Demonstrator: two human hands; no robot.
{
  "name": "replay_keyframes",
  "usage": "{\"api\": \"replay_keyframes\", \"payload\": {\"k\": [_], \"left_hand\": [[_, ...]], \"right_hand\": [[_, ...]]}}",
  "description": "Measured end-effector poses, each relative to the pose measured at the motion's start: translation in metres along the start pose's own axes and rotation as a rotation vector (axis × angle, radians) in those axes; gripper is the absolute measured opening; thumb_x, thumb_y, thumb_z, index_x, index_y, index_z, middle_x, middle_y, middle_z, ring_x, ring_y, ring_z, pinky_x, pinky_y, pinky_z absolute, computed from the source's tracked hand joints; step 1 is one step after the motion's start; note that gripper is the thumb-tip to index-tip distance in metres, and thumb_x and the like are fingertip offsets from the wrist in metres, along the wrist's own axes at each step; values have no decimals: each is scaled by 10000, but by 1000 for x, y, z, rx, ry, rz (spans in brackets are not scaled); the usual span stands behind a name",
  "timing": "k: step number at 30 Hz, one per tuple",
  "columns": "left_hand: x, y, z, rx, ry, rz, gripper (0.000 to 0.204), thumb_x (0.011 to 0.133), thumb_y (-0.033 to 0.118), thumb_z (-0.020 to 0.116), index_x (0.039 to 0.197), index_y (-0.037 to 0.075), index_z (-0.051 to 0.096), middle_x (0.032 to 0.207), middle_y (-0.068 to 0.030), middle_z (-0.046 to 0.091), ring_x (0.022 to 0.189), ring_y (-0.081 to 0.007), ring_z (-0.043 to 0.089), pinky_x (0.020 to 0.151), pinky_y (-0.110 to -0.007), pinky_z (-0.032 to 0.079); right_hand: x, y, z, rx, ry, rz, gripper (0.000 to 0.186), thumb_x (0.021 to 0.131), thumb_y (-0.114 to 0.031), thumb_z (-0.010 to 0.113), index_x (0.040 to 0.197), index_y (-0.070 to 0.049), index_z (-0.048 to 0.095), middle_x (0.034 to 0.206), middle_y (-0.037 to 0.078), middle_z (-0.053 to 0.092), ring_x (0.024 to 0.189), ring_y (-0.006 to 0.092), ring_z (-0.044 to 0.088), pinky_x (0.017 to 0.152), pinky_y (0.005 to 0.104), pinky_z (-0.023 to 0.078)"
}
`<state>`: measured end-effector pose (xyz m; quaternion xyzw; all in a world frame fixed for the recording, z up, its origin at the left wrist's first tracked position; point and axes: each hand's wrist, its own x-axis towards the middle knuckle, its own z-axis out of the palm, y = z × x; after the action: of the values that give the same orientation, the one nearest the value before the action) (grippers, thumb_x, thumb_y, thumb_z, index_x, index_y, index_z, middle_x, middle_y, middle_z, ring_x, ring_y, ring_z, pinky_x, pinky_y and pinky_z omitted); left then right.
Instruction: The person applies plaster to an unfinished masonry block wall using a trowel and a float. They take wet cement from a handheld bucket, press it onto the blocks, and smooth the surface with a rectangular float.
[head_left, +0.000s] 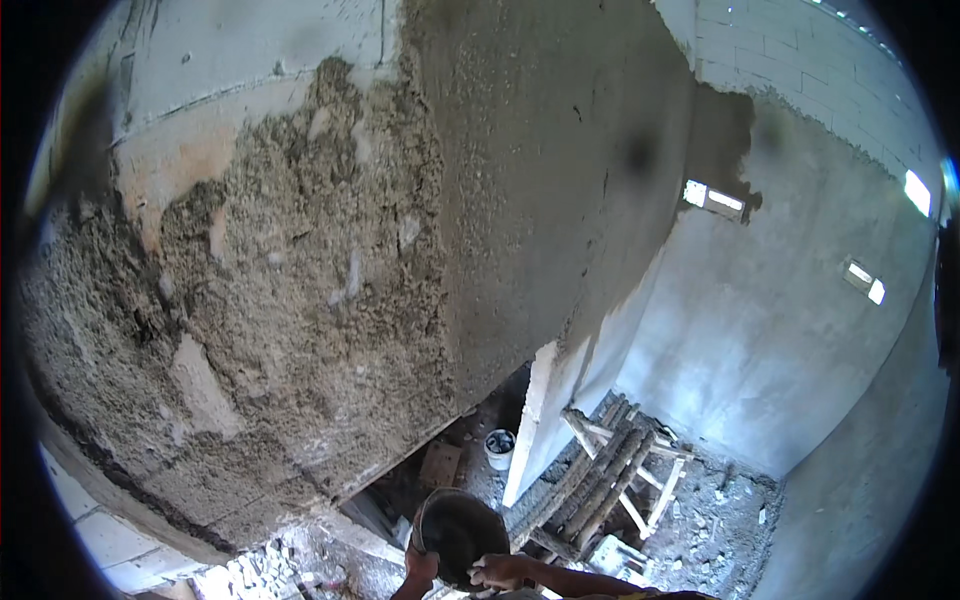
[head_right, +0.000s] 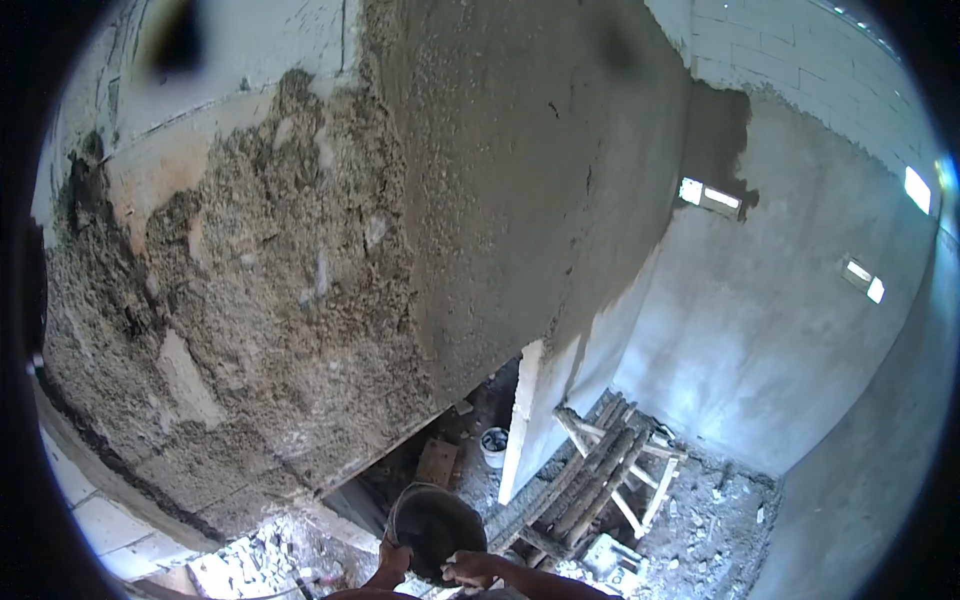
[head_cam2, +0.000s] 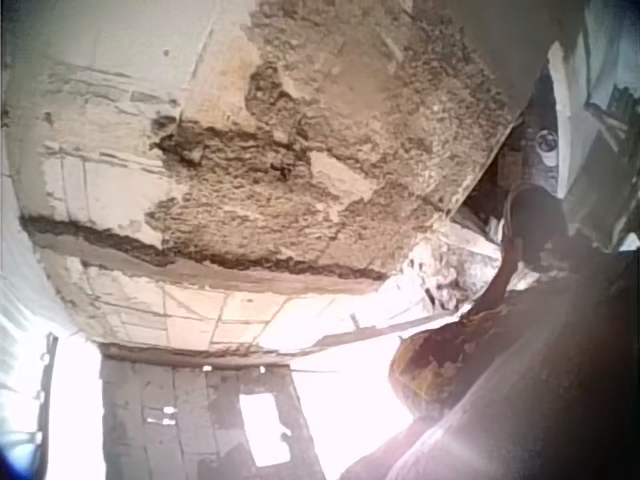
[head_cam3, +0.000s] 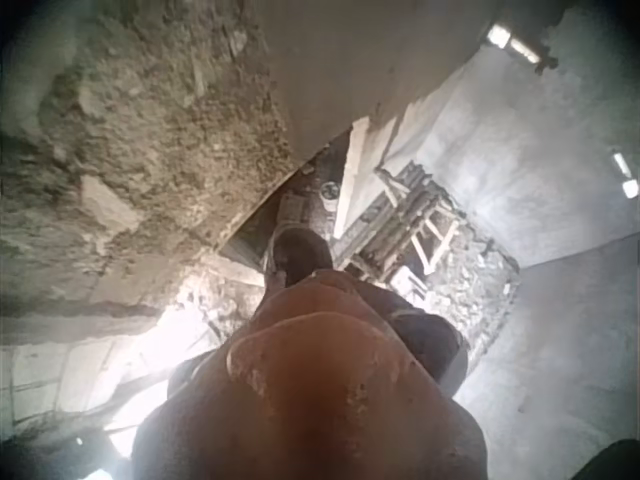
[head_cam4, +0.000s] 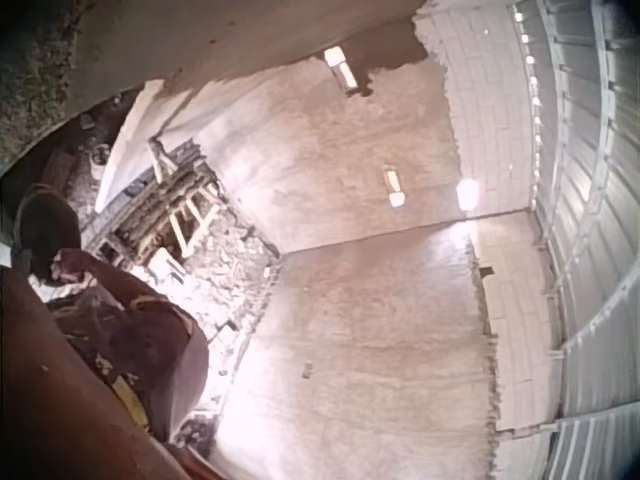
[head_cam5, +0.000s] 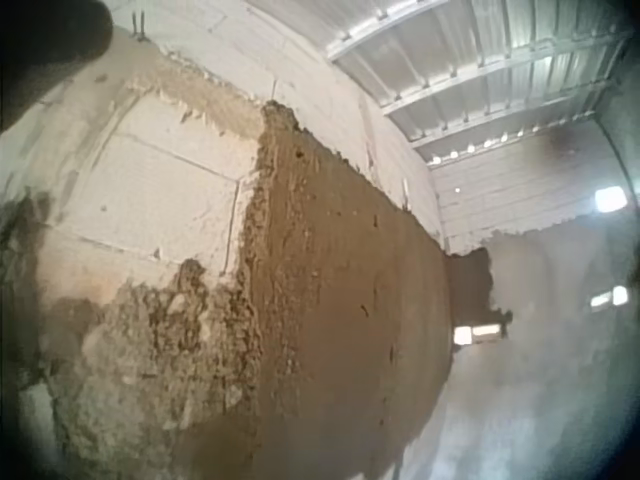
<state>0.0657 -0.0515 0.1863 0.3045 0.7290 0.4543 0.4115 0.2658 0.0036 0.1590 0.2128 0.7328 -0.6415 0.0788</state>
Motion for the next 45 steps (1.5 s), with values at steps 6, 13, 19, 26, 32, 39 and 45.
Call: {"api": "replay_keyframes", "payload": {"k": [6, 13, 19, 26, 32, 39, 45], "left_hand": [[3, 21, 19, -184, 13, -44, 580, 565, 4, 585, 1144, 21, 555, 954, -120, 647, 885, -249, 613, 762, -335, 490], [42, 31, 60, -286, 42, -286, 298, 620, 11, 604, 917, 39, 601, 713, -92, 586, 611, -230, 561, 507, -355, 452], [85, -6, 81, -538, 48, -289, 332, 601, -12, 582, 908, 109, 548, 671, -55, 512, 527, -193, 496, 439, -339, 386], [76, -30, 78, -616, 263, -213, 273, 617, 48, 582, 870, 136, 528, 710, -49, 497, 671, -211, 510, 594, -360, 438], [47, -104, 76, -648, 272, 68, 517, 538, -12, 525, 1047, 80, 527, 870, -65, 551, 705, -211, 519, 614, -353, 438], [-24, -85, -2, -655, 263, -279, 427, 596, -32, 486, 1012, 59, 521, 794, -34, 529, 685, -187, 508, 578, -369, 423], [-20, -103, -32, -435, 215, -180, 503, 604, 12, 518, 1107, 17, 507, 954, -99, 589, 799, -218, 555, 697, -313, 450]], "right_hand": [[-57, 17, -21, 945, -36, 164, 172, 865, -251, 542, 835, -84, 518, 734, -10, 483, 623, 151, 500, 532, 326, 423], [-117, -5, -94, 695, 250, -320, 316, 907, -345, 502, 1047, -63, 525, 842, 15, 534, 664, 104, 507, 544, 265, 428], [-217, -77, -226, 586, 897, -233, 255, 906, -296, 455, 930, -58, 540, 699, 30, 546, 583, 130, 545, 502, 273, 452], [-386, -246, -333, 70, 2158, -991, 385, 842, -158, 533, 1183, 0, 452, 738, 46, 521, 603, 127, 509, 522, 249, 436], [-460, -259, -412, -668, 3317, -823, 288, 819, -141, 597, 1017, 38, 490, 728, 92, 547, 596, 175, 539, 539, 307, 468], [-214, -181, -389, -972, 1333, -187, 312, 792, -221, 617, 1022, -20, 556, 760, 174, 605, 731, 283, 619, 638, 396, 479], [-119, -110, -135, -71, 441, 264, 278, 848, -286, 562, 847, -8, 579, 773, 105, 593, 703, 199, 583, 631, 364, 503]]}}
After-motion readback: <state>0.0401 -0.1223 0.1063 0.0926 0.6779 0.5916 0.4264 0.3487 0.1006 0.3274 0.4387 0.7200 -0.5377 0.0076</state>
